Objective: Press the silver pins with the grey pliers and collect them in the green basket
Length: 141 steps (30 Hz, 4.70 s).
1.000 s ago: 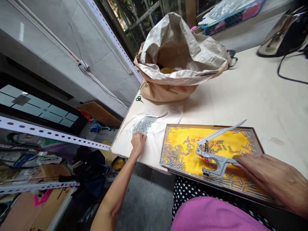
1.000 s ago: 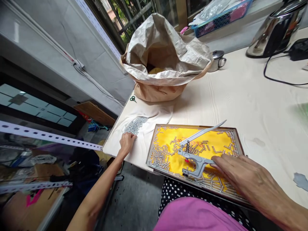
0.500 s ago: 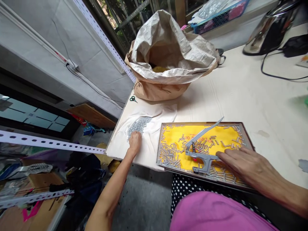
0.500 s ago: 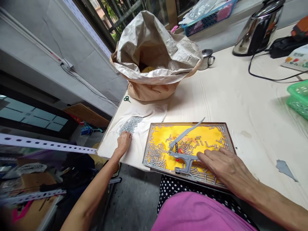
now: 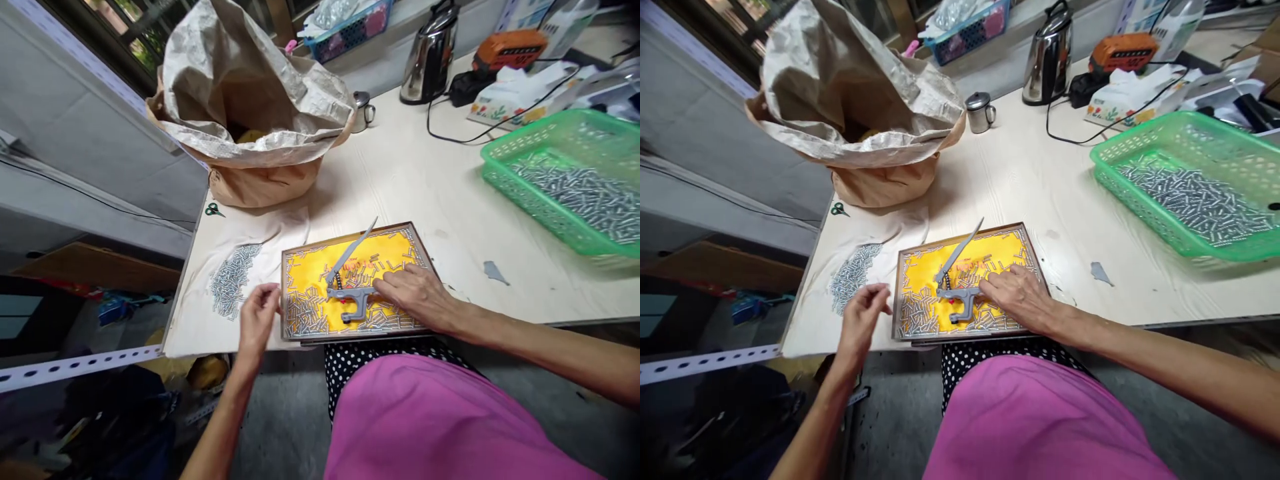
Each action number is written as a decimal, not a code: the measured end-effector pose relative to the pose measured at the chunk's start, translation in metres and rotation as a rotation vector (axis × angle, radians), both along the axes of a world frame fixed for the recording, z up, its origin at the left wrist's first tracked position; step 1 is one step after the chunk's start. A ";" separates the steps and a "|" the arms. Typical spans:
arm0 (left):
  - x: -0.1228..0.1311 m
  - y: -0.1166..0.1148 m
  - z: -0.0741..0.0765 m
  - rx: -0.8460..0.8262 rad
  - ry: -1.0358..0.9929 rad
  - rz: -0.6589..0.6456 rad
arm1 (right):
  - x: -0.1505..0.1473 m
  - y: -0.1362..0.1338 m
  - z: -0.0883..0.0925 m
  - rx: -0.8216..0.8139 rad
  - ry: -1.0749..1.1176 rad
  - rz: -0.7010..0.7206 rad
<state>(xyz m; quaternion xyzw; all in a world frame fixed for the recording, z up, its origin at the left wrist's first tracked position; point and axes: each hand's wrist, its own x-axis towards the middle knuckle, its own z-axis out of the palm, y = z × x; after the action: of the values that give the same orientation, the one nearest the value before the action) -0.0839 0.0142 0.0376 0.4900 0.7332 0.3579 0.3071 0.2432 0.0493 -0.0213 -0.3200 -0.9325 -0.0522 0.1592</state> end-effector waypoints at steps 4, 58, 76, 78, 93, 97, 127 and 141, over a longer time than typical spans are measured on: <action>0.066 -0.022 -0.010 -0.168 -0.337 -0.044 | -0.005 0.000 0.000 0.031 -0.004 -0.022; 0.092 0.003 -0.024 -0.642 -0.120 -0.192 | -0.019 0.025 0.003 -0.210 -0.057 0.050; 0.086 -0.008 -0.037 -0.577 -0.096 -0.172 | -0.026 0.074 0.023 -0.181 -0.163 0.144; 0.088 -0.012 -0.032 -0.499 0.017 -0.212 | -0.022 0.069 0.025 -0.193 -0.146 0.150; 0.131 0.025 -0.016 0.205 0.868 -0.627 | -0.024 0.021 0.035 -0.046 -0.044 -0.034; 0.133 0.032 -0.007 0.167 0.898 -0.663 | -0.021 0.025 0.032 -0.112 -0.097 0.000; 0.003 0.014 0.003 0.274 1.085 -0.319 | 0.054 0.093 0.029 -0.115 0.270 -0.008; -0.131 0.011 -0.020 -0.211 1.332 -0.690 | 0.035 0.077 0.007 -0.154 0.309 0.075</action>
<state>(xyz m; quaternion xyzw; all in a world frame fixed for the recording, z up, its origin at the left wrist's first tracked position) -0.2148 0.0254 0.0174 0.7724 0.5991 -0.2021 -0.0609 0.2784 0.1258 -0.0145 -0.3003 -0.9094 0.0753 0.2776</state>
